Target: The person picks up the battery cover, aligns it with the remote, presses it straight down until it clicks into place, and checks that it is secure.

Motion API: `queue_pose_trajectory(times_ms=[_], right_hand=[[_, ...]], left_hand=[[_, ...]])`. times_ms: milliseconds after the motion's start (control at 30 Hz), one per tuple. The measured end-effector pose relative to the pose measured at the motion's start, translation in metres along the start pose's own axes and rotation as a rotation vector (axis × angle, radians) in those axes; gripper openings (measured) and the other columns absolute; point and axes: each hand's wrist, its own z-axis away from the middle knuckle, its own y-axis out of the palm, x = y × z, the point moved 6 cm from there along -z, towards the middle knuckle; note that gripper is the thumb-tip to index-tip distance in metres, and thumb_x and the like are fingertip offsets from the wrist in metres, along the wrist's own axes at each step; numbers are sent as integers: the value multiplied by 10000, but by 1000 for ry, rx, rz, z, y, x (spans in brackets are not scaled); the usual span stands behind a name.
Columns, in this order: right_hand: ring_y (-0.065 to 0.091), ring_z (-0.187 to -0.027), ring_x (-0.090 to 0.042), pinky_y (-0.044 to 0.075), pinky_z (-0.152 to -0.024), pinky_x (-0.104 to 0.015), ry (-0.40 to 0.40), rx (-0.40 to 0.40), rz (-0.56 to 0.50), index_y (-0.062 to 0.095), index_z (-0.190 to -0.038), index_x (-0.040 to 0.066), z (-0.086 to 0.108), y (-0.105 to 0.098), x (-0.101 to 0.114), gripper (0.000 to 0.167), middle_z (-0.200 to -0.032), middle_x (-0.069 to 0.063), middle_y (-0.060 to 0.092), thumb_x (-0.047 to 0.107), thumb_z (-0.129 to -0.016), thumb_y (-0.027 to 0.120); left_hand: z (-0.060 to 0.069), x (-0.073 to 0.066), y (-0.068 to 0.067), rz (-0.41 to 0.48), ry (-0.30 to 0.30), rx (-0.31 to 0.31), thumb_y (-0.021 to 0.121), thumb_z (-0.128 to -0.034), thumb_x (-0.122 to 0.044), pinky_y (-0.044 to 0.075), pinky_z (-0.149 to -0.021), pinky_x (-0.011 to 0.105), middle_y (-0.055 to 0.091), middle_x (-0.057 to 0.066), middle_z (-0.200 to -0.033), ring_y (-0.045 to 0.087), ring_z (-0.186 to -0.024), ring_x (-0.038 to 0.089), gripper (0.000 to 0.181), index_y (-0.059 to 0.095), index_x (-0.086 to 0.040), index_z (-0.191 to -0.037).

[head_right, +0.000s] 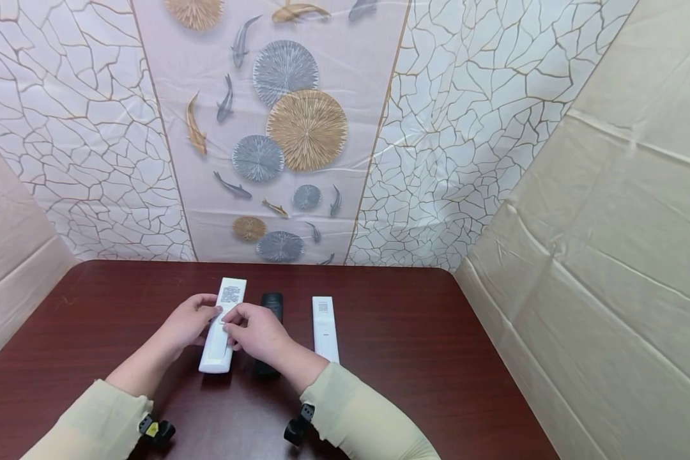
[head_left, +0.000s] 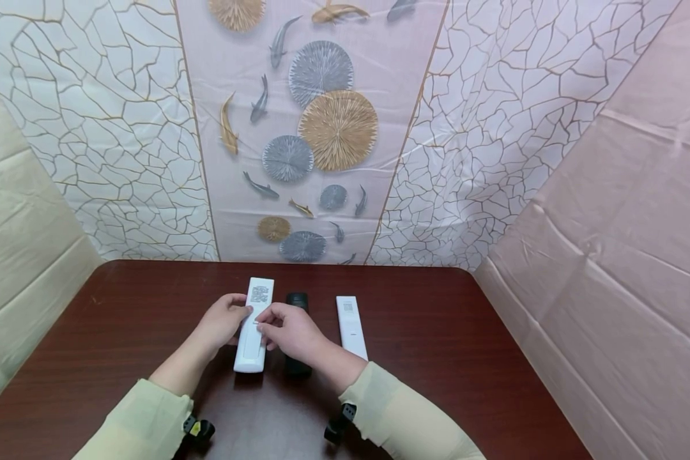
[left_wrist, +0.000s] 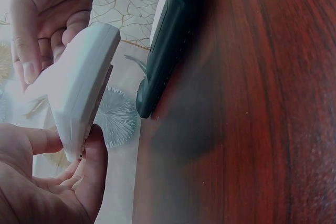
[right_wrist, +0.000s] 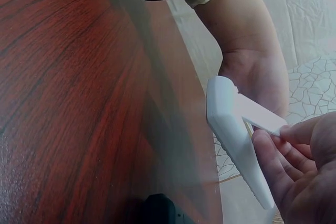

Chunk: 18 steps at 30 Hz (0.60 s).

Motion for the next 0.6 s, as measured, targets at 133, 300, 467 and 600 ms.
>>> queue_pose_trajectory(times_ms=[133,300,467,600], right_hand=[[668,-737,-230,589,-688,-445,-5,5,14,693,-1003,132,0,0,0,54,-842,11,629,138,-971,651],[656,-709,-227,578,-627,-372,-7,-2,63,700,-1000,162,0,-2,-2,53,-838,28,633,161,-970,656],[618,-695,-182,506,-560,-265,-20,-26,146,711,-990,205,0,-4,-4,56,-836,70,633,202,-972,658],[549,-692,-97,472,-574,-246,-41,-48,218,720,-983,221,-1,-6,-4,67,-848,106,633,227,-976,654]], left_hand=[[0,0,0,2,6,2,501,-1028,-220,578,-654,414,563,272,-1274,643,-948,273,476,397,26,-1422],[-1,-1,1,16,7,11,497,-1028,-211,580,-662,419,560,277,-1275,647,-940,267,475,388,30,-1423],[-1,-1,4,34,15,27,482,-1027,-202,583,-665,423,567,276,-1251,654,-905,252,480,375,38,-1430],[-1,-2,5,41,27,35,476,-1026,-201,583,-670,425,570,274,-1245,655,-889,244,490,365,40,-1437]])
